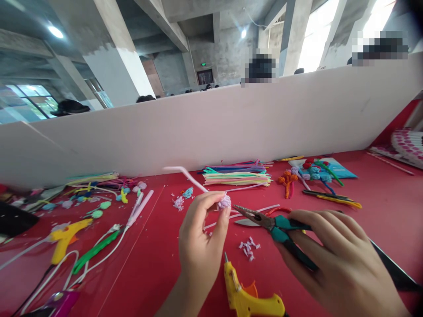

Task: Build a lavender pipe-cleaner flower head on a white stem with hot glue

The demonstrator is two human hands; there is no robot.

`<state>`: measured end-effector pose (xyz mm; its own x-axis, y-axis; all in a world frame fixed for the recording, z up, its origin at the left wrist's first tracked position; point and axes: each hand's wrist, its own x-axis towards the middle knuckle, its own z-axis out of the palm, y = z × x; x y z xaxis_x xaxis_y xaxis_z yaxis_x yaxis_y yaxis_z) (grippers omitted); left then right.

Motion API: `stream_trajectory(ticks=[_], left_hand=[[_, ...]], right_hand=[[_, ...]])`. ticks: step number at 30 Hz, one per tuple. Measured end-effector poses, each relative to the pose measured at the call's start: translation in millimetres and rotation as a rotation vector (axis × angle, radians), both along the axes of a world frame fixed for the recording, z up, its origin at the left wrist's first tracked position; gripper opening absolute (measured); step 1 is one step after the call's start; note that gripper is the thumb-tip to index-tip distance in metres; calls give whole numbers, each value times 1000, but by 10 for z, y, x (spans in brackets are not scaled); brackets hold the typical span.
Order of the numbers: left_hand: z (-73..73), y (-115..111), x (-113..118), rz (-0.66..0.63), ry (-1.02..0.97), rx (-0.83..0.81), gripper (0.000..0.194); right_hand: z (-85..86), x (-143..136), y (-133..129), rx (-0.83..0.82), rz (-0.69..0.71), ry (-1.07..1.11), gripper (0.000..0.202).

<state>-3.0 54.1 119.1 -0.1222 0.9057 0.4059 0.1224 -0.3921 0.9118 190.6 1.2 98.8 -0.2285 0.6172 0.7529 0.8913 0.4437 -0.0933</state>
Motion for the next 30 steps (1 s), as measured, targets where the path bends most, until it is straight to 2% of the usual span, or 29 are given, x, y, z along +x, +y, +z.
stream_trajectory(ticks=[2,4,7,11,16,22,30], left_hand=[[-2,-12,17,18,-15,10,18],[6,-11,27,-13,-124,-69,19],[28,22,13,-147,-299,-179,16],[27,69,-28,-310,-419,-270,15],[-28,64,-58,-348,-454,-311,19],[-42,61,-72,-449,-443,-327,14],[4,40,-33,-377,-404,-281,21]], right_hand=[[-2,-3,-4,-41,46,62,5],[0,12,-12,-48,77,109,1],[8,64,-31,-63,97,150,5],[-2,123,-42,-122,119,186,5],[-21,118,-29,-168,129,206,8],[4,119,-12,-159,121,210,7],[-12,142,-19,-147,105,202,4]])
